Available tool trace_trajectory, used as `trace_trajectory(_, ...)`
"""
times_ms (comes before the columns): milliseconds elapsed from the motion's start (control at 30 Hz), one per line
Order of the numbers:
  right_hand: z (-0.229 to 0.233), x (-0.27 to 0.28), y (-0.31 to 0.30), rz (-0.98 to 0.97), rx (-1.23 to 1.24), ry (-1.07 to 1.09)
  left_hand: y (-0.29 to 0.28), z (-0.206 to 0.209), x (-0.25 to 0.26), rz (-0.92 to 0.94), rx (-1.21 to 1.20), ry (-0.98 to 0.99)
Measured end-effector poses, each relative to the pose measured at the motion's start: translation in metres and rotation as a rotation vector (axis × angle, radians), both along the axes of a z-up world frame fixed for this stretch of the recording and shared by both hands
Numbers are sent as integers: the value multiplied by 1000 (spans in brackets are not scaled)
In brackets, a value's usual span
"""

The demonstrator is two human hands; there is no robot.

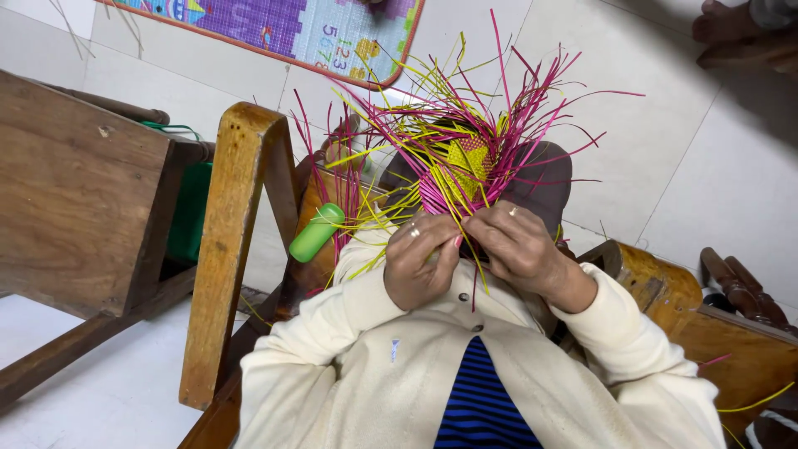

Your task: Weaving a colorful basket using plastic strips

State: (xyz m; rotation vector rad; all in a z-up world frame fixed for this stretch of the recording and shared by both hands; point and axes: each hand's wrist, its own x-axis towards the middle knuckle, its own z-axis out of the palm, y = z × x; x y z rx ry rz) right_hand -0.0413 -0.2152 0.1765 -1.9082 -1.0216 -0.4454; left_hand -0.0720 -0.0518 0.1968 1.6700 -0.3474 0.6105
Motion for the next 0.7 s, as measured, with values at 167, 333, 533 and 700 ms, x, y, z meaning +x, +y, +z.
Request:
trace_trajectory(167,3,-2,-2,-16,-321,-191,8,-22,-11,-150,273,221)
trace_trajectory(333,0,9,-1,-73,-411,-260,9,-36,-14,-302,271,308)
trace_trajectory(533,-29,54,-26,-206,-502,-256,21,-31,-15,-400,-10,448)
trace_trajectory(700,-88,119,-113,-454,-774,-271,36,-35,-30,-485,-227,656)
